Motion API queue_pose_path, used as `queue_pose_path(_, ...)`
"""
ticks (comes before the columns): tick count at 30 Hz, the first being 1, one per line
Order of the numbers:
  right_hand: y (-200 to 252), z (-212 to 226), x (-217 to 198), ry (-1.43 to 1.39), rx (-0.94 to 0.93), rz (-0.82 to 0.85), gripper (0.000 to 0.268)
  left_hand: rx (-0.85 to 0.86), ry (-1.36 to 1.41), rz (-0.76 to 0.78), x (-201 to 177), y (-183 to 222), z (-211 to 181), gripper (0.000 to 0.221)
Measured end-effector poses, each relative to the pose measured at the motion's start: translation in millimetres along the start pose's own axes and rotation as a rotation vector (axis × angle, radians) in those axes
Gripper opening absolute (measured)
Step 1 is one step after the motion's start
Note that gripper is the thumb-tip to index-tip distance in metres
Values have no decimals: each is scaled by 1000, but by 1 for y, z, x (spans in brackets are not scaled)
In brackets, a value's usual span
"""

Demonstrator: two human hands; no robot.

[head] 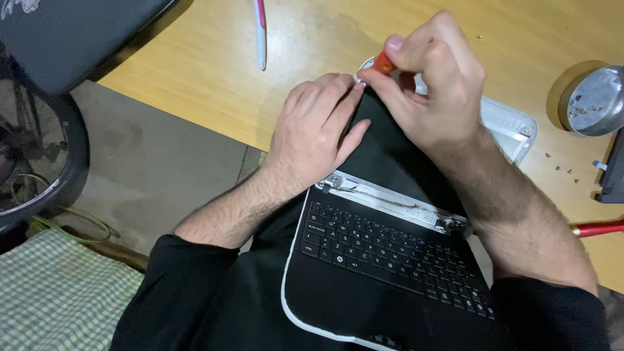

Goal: The person connects internal cables, installs a keyboard, and secures a screen into a laptop chassis using a screwdriver.

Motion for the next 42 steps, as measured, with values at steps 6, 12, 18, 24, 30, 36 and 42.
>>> queue_pose_path(6, -11, 22, -10, 71, -3, 78, 43, 6, 15, 0, 3, 3, 2, 48)
queue_pose_path(12, -2, 15, -3, -23, 21, 72, 46, -2, 11, 10, 1, 1, 1, 47)
queue_pose_path(18, 15, -4, 5, 121, -57, -10, 59, -1, 17, -3, 2, 1, 1, 45)
queue_pose_path(24, 4, 15, -4, 50, 37, 71, 44, 4, 10, -5, 2, 2, 2, 47)
queue_pose_path(30, 27, -9, 6, 167, 78, -32, 73, 6, 13, -4, 4, 2, 2, 45)
queue_pose_path(36, -3, 24, -18, -71, 299, -114, 28, -12, 57, 21, 2, 2, 0, 49)
queue_pose_path(42, 31, 3, -109, 140, 224, -182, 49, 18, -22, 63, 3, 0, 2, 53)
Point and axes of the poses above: each hand's wrist, its own y-axis away from the middle knuckle, its own x-axis out of the palm, z = x × y, the point moved 1 cm from there along -y, towards the middle knuckle, and after that the axes turned 2 degrees about -y, right-handed, at the moved point
